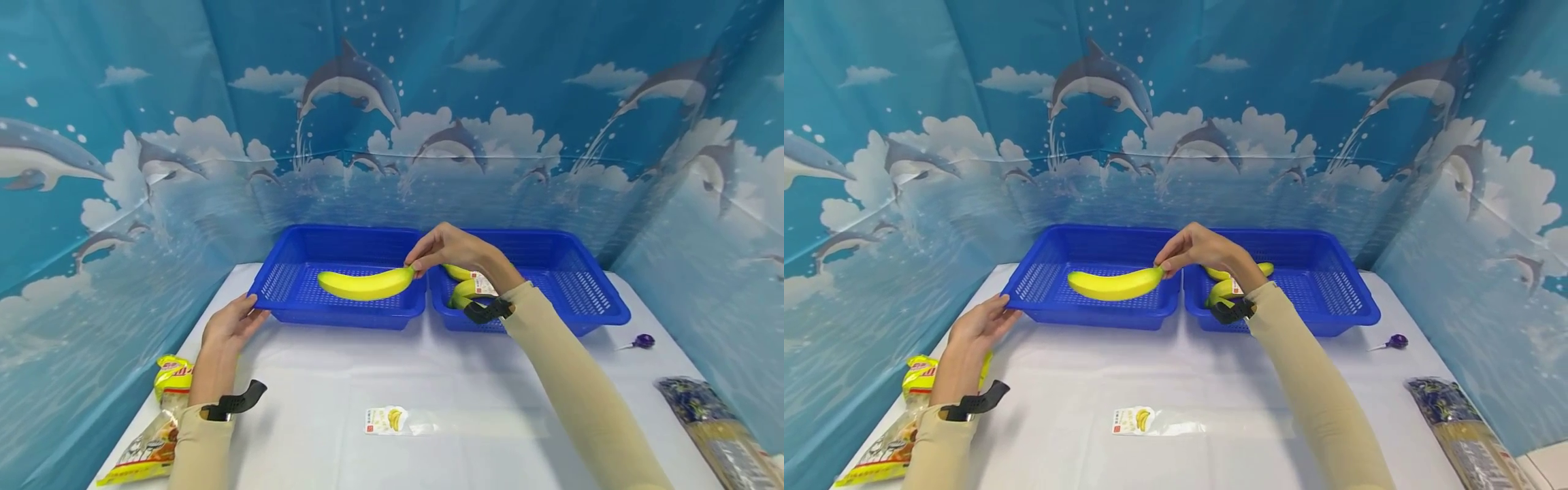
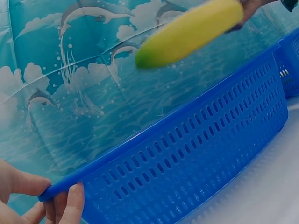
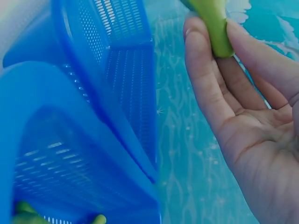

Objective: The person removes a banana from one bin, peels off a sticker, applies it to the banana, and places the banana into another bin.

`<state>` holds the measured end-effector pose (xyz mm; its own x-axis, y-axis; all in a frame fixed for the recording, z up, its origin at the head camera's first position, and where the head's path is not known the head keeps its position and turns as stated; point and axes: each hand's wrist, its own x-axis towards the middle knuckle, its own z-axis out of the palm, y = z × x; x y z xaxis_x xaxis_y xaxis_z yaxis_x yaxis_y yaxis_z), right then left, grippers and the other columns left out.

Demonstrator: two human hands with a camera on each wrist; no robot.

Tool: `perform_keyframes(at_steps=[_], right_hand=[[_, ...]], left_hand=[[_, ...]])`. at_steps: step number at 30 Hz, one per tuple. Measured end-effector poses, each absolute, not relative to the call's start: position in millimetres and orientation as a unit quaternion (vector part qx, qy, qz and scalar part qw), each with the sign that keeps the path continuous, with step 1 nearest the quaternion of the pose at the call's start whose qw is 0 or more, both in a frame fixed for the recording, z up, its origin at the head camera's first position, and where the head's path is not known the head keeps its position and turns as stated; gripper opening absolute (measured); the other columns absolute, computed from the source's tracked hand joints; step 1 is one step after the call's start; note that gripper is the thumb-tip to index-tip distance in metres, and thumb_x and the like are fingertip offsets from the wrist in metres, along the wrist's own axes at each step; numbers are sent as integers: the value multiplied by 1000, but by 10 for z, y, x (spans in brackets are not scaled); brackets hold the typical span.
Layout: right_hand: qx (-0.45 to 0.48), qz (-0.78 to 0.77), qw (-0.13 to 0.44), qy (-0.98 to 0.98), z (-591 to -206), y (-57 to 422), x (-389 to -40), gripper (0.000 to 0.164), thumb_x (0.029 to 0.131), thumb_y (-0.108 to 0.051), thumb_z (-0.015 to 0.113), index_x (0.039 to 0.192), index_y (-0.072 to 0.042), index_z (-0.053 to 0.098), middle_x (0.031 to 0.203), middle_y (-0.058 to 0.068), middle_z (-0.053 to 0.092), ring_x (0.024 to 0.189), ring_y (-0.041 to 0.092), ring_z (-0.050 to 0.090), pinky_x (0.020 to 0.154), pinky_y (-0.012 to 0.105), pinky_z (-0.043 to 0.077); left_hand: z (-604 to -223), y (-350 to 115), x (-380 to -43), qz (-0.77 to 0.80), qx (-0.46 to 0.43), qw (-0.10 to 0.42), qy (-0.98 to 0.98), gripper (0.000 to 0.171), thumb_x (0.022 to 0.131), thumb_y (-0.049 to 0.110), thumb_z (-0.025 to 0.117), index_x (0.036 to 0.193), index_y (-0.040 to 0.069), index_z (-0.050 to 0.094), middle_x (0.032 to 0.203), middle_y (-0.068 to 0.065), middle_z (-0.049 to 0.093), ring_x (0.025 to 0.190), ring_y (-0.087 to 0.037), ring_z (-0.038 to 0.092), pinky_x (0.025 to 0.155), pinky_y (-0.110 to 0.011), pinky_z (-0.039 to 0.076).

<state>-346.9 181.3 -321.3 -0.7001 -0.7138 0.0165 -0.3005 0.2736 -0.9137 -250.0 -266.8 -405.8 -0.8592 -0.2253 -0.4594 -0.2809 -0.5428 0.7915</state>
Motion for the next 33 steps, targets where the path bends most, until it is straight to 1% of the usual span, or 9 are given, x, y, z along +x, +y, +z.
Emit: perform_keyframes(at_steps=[2,4,10,13,16,20,24,29,33], right_hand=[[-332,-500,204,773,-3212,1862,-3411,19,101,2,73,119,7,78,111,18,80,95,31,79,95,58,61],[-338,-496,204,773,-3226,1905,-3363,19,101,2,73,118,7,78,111,19,80,94,31,79,94,59,62],[-353,-495,214,765,-3282,2029,-3212,18,100,2,74,117,8,79,113,19,80,94,31,79,91,49,65],[-368,-492,217,759,-3321,2104,-3133,19,99,1,75,116,9,79,112,20,80,93,34,79,89,47,66],[-373,-491,219,756,-3372,2186,-3066,20,99,-1,77,116,9,79,112,20,80,94,38,78,87,47,66],[-382,-495,225,747,-3462,2304,-3000,21,99,-4,78,116,9,78,110,20,80,94,35,79,87,50,66],[-387,-505,232,736,-3517,2401,-2933,22,99,-2,77,115,13,77,109,21,80,92,29,80,88,51,66],[-401,-518,240,716,-3586,2487,-2869,22,99,0,76,114,16,75,109,18,80,93,27,80,87,48,66],[-420,-523,244,700,-3651,2539,-2827,20,98,5,74,114,18,73,109,16,80,93,26,80,86,48,66]], left_hand=[[-4081,-2672,-2513,834,-265,19,483,69,106,14,69,168,15,38,136,-2,54,119,-15,61,102,-30,59],[-4095,-2673,-2533,841,-263,21,472,70,106,13,69,168,16,37,137,-1,54,121,-15,60,103,-30,58],[-4115,-2678,-2584,859,-275,18,432,69,105,7,69,167,16,40,141,-2,56,128,-16,59,101,-31,59],[-4126,-2677,-2601,858,-284,14,427,68,104,6,70,165,16,43,135,-3,59,126,-17,61,98,-32,61],[-4125,-2688,-2605,863,-282,18,419,69,103,5,70,165,17,43,122,-3,65,118,-15,66,95,-33,63],[-4125,-2694,-2602,867,-270,23,419,69,104,4,68,166,16,41,114,-3,66,107,-14,69,92,-32,64],[-4139,-2685,-2593,865,-268,23,424,67,104,4,68,165,15,42,122,-3,63,110,-15,68,92,-32,64],[-4133,-2696,-2578,862,-270,18,428,69,103,7,70,165,16,42,122,-2,65,112,-15,68,93,-32,64],[-4133,-2711,-2578,860,-275,12,431,70,102,8,72,165,17,43,134,-2,60,122,-16,63,96,-33,63]])
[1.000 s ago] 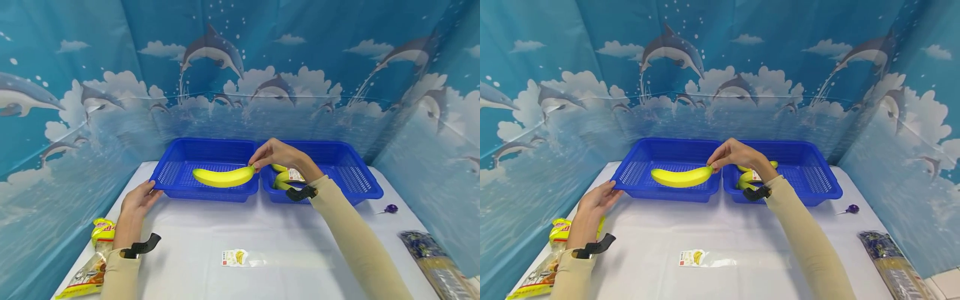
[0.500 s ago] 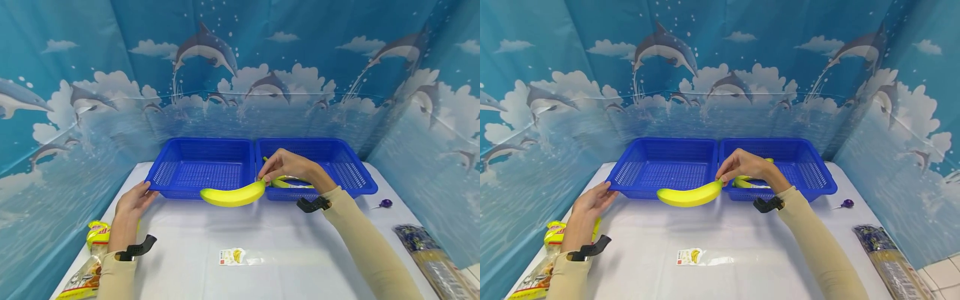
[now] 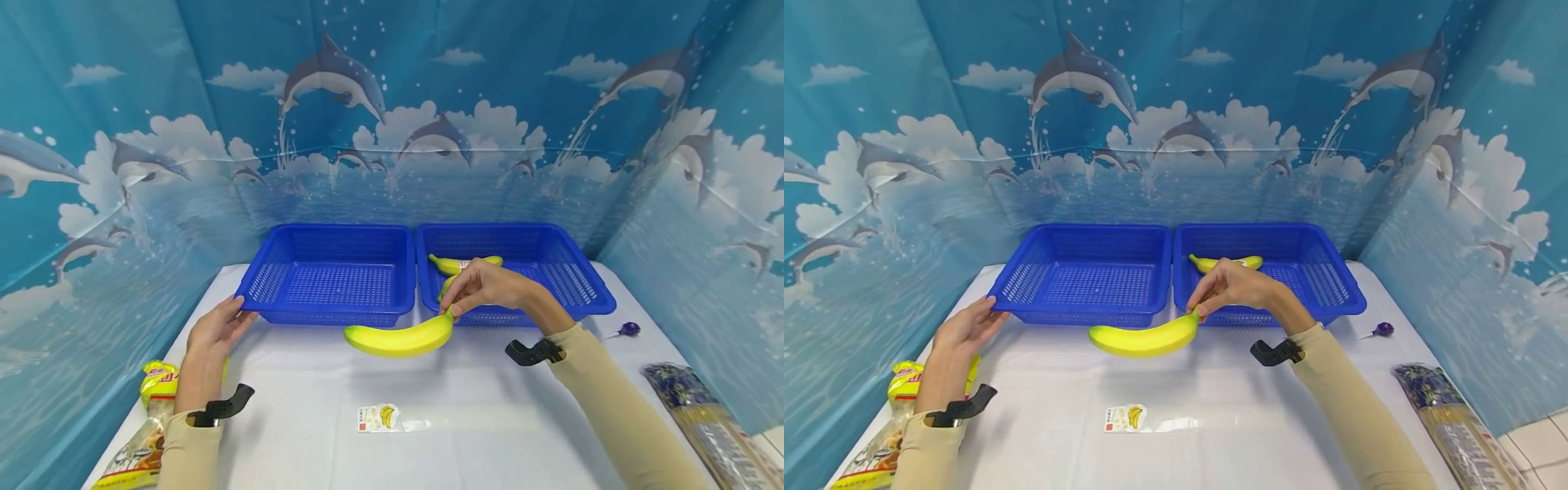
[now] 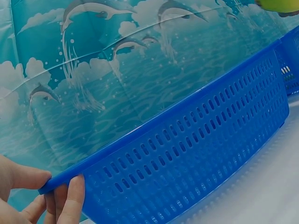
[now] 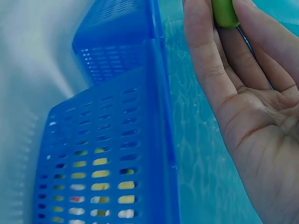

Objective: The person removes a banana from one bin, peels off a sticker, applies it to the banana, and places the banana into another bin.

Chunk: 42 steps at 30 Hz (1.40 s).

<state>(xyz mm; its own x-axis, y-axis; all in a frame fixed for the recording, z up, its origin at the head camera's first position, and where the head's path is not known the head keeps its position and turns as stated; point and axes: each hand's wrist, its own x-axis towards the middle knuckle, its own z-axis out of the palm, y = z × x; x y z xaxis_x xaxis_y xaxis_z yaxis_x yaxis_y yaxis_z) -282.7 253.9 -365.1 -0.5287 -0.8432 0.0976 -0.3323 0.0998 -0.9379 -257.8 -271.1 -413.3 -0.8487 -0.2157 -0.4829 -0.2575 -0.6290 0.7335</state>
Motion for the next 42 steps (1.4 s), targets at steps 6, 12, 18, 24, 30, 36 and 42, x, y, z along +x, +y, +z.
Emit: perform_keyframes(at_steps=[6,12,18,24,30,36,42], right_hand=[[-409,-521,240,710,-3702,2632,-2699,20,97,4,76,114,16,75,108,14,81,94,23,80,85,42,67],[-415,-519,232,710,-3769,2733,-2570,19,97,6,75,114,14,76,110,18,80,97,24,80,86,40,67],[-421,-516,221,713,-3837,2797,-2498,18,97,5,76,113,12,77,110,22,79,97,24,80,88,39,66],[-415,-512,218,720,-3921,2885,-2451,17,98,5,75,114,11,77,112,24,78,101,22,79,90,39,65],[-409,-514,219,721,-4019,2904,-2400,18,99,4,74,115,9,77,114,24,78,101,21,78,90,37,65],[-413,-520,217,716,-4115,2885,-2384,17,99,5,73,115,10,77,113,27,77,99,22,78,89,37,65],[-399,-518,212,727,-4194,2888,-2361,17,99,2,74,115,9,78,113,25,78,98,20,78,87,36,66]], left_hand=[[-4140,-2706,-2584,866,-280,11,414,72,101,6,74,165,19,44,141,-2,58,130,-18,59,98,-33,61],[-4139,-2688,-2596,874,-284,18,394,79,100,7,75,168,20,36,133,-2,58,130,-17,57,102,-34,59],[-4139,-2669,-2583,875,-287,19,390,82,101,14,76,169,22,31,124,-4,61,121,-16,60,98,-34,62],[-4150,-2594,-2501,868,-284,25,408,74,99,21,79,162,21,38,102,-5,66,100,-16,67,89,-34,66],[-4187,-2483,-2346,853,-260,48,450,56,100,24,77,143,16,43,104,-5,62,96,-14,69,95,-31,63],[-4342,-2277,-2145,813,-193,69,546,44,104,26,74,135,8,47,113,-5,59,100,-16,68,99,-31,61],[-4489,-1987,-1975,755,-118,88,639,38,105,16,73,131,-7,58,105,-7,70,96,-18,73,93,-34,64]])
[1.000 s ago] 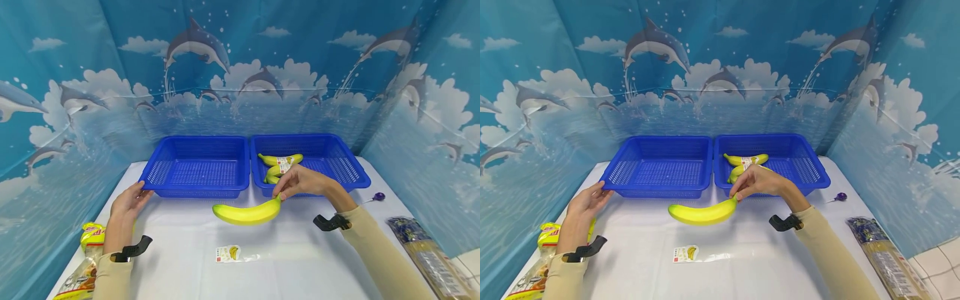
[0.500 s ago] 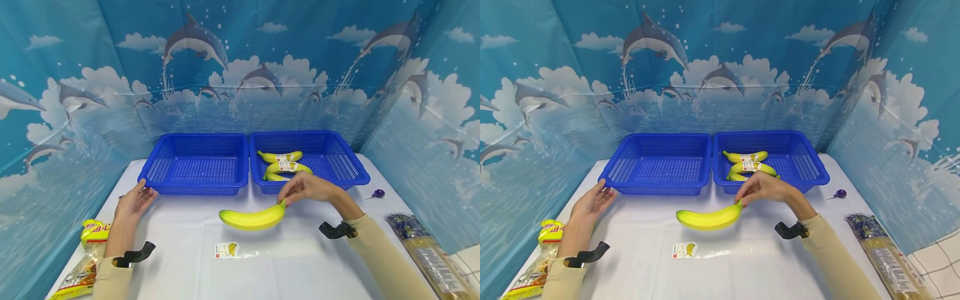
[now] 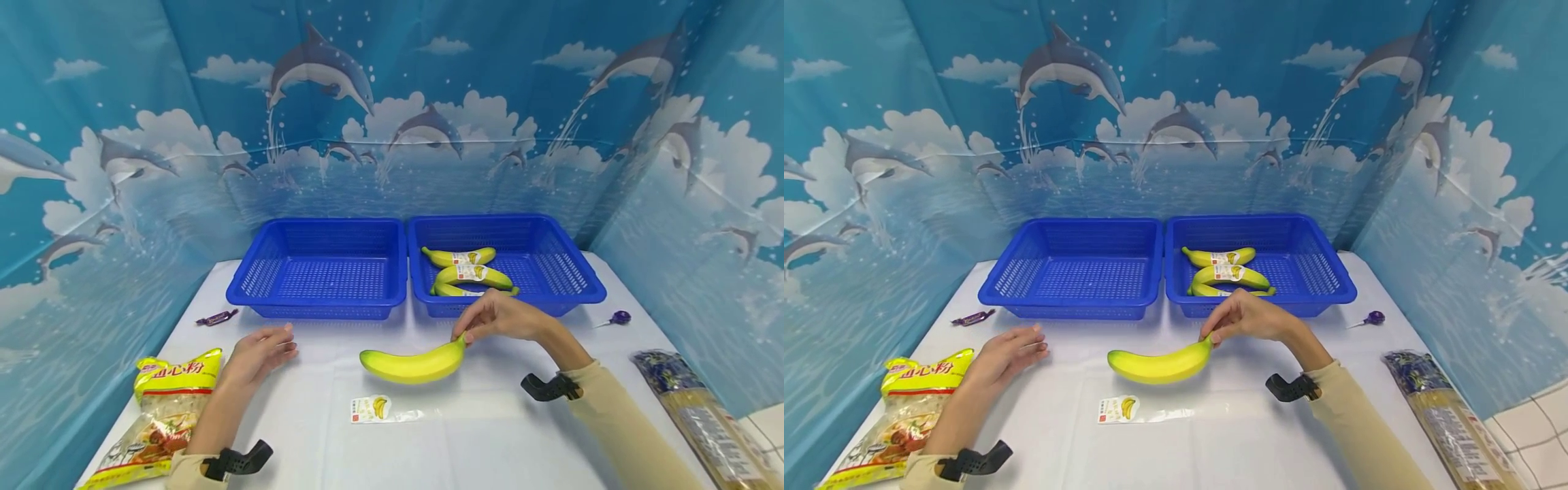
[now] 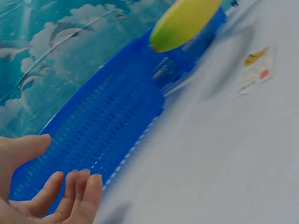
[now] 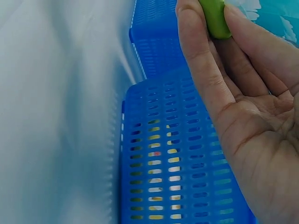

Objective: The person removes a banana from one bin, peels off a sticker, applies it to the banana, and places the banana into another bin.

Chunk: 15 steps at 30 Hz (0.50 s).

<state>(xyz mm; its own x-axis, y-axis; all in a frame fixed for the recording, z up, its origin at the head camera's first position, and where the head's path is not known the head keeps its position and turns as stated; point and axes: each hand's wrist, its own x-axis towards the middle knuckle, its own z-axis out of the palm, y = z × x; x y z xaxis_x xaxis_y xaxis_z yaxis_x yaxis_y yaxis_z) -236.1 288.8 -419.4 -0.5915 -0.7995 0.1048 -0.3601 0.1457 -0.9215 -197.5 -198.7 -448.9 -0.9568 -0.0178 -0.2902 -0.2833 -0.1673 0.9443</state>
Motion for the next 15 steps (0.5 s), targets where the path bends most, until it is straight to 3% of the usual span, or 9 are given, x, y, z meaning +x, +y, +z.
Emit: perform_keyframes(at_steps=[8,15], right_hand=[[-387,-519,209,733,-4298,2877,-2356,18,98,3,74,115,9,78,112,23,79,96,18,77,87,34,65],[-384,-514,203,740,-4354,2860,-2347,18,99,2,74,116,7,79,112,22,79,96,19,77,87,35,66]], left_hand=[[-4566,-1647,-1783,653,-48,103,749,32,97,12,81,121,-6,70,109,-15,78,94,-22,75,89,-39,66],[-4608,-1472,-1623,592,27,120,797,34,93,11,84,117,-9,69,102,-11,79,89,-22,76,77,-39,66]])
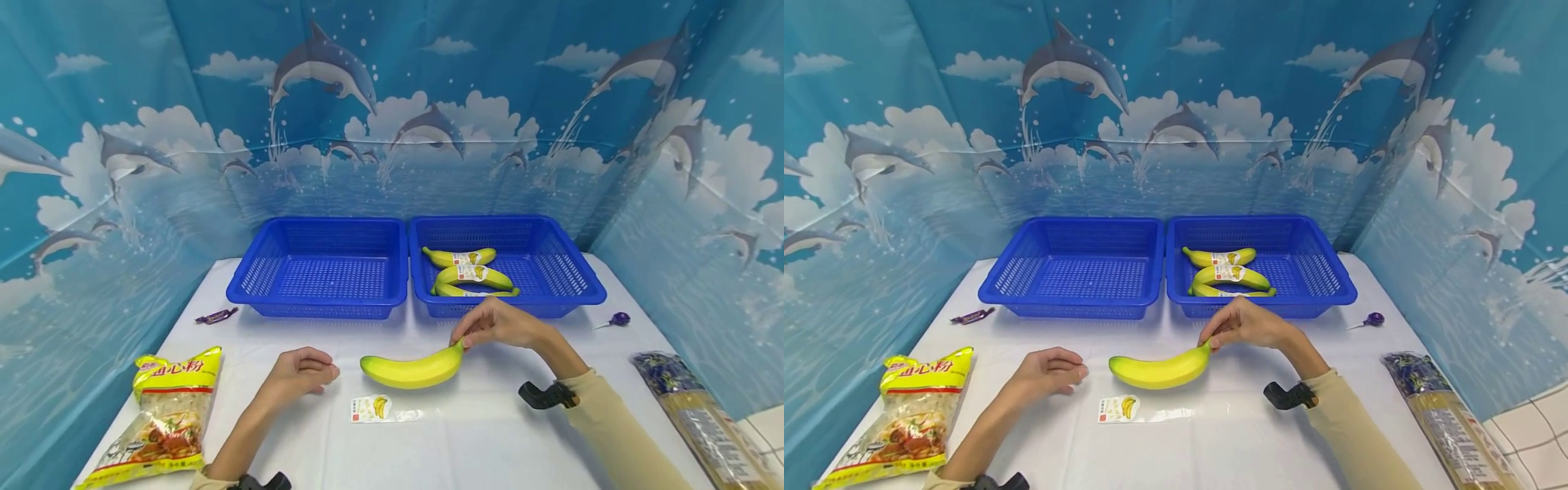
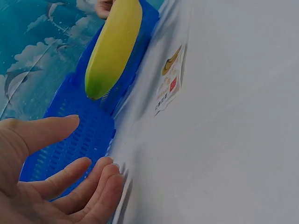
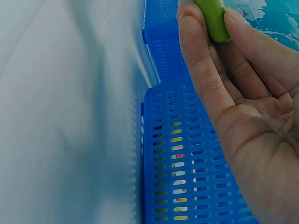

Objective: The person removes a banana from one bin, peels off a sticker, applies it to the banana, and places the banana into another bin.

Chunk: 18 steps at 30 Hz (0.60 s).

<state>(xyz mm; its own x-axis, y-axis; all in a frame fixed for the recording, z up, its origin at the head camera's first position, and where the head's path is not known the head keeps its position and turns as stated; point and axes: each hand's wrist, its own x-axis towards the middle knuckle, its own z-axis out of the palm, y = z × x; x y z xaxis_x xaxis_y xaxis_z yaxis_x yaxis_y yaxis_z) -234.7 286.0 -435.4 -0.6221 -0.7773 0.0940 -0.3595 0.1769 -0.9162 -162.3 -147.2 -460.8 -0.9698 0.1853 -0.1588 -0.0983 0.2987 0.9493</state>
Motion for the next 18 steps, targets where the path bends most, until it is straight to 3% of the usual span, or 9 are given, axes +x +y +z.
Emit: perform_keyframes(at_steps=[7,14,18], right_hand=[[-371,-512,198,749,-4398,2825,-2310,18,100,1,73,116,7,78,114,21,79,96,20,78,88,36,66],[-355,-512,192,758,-4436,2828,-2295,19,101,1,71,118,7,77,116,23,78,97,19,76,88,35,65],[-342,-506,195,768,-4486,2827,-2299,20,102,2,70,120,7,76,118,24,77,99,18,76,87,32,64]], left_hand=[[-4645,-1305,-1461,534,70,93,838,35,83,12,92,112,0,76,103,-6,76,93,-18,69,76,-28,58],[-4698,-1164,-1350,440,109,40,891,44,69,14,102,107,8,81,101,-1,68,98,-21,61,86,-36,55],[-4709,-1094,-1309,405,119,29,906,47,64,15,104,104,11,81,98,0,63,96,-20,57,84,-35,51]])
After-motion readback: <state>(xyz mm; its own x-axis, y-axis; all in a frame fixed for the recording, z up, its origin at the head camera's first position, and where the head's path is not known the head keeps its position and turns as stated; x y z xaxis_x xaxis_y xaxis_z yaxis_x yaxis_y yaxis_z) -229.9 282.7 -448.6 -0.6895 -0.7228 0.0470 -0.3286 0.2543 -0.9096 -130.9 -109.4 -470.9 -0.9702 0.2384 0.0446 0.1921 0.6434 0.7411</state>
